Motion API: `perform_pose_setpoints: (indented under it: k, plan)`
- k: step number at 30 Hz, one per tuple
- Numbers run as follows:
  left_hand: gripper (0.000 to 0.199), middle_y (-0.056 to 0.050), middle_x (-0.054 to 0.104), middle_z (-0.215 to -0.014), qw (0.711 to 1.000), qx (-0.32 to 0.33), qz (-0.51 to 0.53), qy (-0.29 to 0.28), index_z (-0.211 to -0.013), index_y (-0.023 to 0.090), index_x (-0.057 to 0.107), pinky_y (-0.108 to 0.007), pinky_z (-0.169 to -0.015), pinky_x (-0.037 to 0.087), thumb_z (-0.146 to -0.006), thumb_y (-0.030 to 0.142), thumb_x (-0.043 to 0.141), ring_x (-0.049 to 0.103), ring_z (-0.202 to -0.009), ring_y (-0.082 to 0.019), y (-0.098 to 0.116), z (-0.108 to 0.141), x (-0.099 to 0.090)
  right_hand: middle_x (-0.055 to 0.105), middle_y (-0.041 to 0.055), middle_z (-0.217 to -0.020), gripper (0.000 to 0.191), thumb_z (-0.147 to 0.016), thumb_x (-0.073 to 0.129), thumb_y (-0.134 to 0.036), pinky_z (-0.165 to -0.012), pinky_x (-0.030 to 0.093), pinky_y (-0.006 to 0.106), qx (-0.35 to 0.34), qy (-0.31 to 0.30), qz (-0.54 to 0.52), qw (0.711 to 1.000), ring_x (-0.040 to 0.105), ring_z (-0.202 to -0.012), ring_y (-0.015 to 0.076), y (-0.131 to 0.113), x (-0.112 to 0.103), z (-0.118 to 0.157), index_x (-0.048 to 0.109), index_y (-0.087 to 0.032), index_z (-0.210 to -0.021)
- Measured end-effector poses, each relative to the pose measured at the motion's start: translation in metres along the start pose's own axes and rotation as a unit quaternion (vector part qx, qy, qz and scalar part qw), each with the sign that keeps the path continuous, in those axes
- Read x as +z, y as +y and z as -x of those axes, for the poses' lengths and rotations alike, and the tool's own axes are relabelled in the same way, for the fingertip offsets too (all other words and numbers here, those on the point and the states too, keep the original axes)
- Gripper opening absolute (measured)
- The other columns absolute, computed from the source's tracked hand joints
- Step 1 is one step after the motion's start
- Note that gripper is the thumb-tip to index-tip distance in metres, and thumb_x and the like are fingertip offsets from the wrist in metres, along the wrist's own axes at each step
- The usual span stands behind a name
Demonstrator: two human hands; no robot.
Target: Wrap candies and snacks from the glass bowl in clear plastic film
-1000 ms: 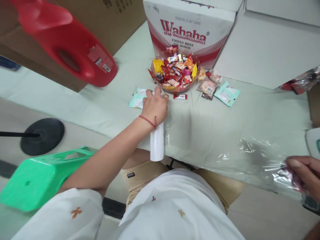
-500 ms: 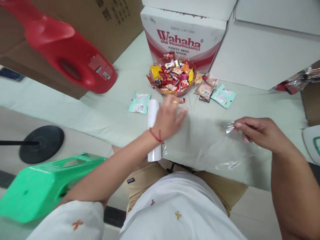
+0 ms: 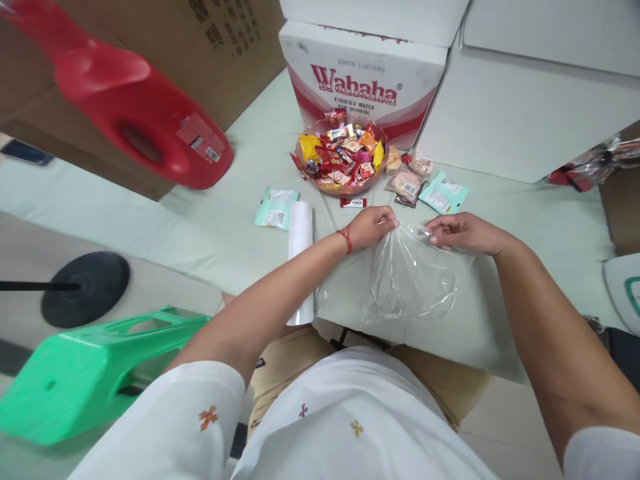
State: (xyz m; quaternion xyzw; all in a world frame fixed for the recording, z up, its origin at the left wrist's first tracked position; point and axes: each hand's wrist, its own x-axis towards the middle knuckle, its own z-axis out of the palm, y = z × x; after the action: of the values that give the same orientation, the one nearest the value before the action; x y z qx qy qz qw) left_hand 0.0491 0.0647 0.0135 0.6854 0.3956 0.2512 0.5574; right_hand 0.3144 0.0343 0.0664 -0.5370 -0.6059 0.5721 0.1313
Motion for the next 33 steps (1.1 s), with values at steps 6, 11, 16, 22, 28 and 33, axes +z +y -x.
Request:
perform_pose_setpoints:
  k: [6,11,16,22,28,33]
  plan:
    - [0.015,0.000,0.060,-0.071,0.973,-0.017,-0.217,0.073,-0.087,0.018,0.065,-0.029,-0.068,0.041,-0.093,0.031,0.060,0.055,-0.070,-0.017,-0.001,-0.002,-0.004,0.064,-0.0003,-0.068,0.057,-0.061,0.089,-0.062,-0.053,0.039,0.025,0.026,0.067,-0.029,0.997,0.049,-0.056,0.0094,0.021,-0.005,-0.006,0.074,-0.016,-0.091]
    - [0.026,-0.013,0.065,-0.113,0.910,-0.046,-0.382,0.154,-0.106,0.017,0.069,-0.038,-0.086,0.049,-0.096,0.038,0.058,0.063,-0.101,-0.028,0.004,0.006,-0.006,0.061,-0.0009,-0.068,0.045,-0.072,0.082,-0.057,-0.055,0.040,0.026,0.000,0.179,0.036,0.983,0.049,-0.057,0.0104,0.033,-0.001,-0.022,0.072,-0.017,-0.089]
    - [0.045,-0.019,0.057,-0.129,0.858,0.037,-0.422,0.290,-0.127,0.011,0.061,-0.048,-0.103,0.044,-0.087,0.032,0.066,0.052,-0.125,-0.035,0.028,0.022,-0.001,0.072,0.0065,-0.102,0.043,-0.085,0.070,-0.054,-0.073,0.052,0.032,-0.093,0.272,0.139,0.948,0.066,-0.088,0.0203,0.021,0.005,-0.007,0.074,-0.021,-0.113]
    - [0.031,-0.015,0.064,-0.133,0.858,0.145,-0.460,0.178,-0.118,0.018,0.066,-0.050,-0.106,0.041,-0.101,0.029,0.043,0.053,-0.130,-0.031,0.049,0.044,0.034,0.067,0.0052,-0.082,0.030,-0.085,0.071,-0.050,-0.056,0.051,0.026,-0.024,0.530,-0.048,0.846,0.063,-0.072,0.0160,0.025,0.044,0.075,0.071,-0.021,-0.090]
    - [0.054,-0.012,0.036,-0.168,0.873,-0.013,-0.479,0.095,-0.154,0.019,0.045,-0.063,-0.126,0.017,-0.108,0.042,0.028,0.029,-0.156,-0.027,0.007,0.050,0.053,0.057,0.0005,-0.057,0.059,-0.067,0.081,-0.071,-0.033,0.021,0.019,0.227,0.303,-0.276,0.884,0.036,-0.042,0.0058,0.044,0.130,0.123,0.075,-0.013,-0.081]
    - [0.060,-0.010,0.025,-0.172,0.861,-0.002,-0.501,0.082,-0.161,0.019,0.033,-0.066,-0.128,0.010,-0.108,0.047,0.024,0.021,-0.160,-0.025,-0.006,0.053,0.052,0.053,-0.0031,-0.054,0.055,-0.058,0.091,-0.062,-0.033,0.017,0.017,0.223,0.286,-0.346,0.865,0.032,-0.041,0.0033,0.036,0.162,0.109,0.072,-0.015,-0.077]
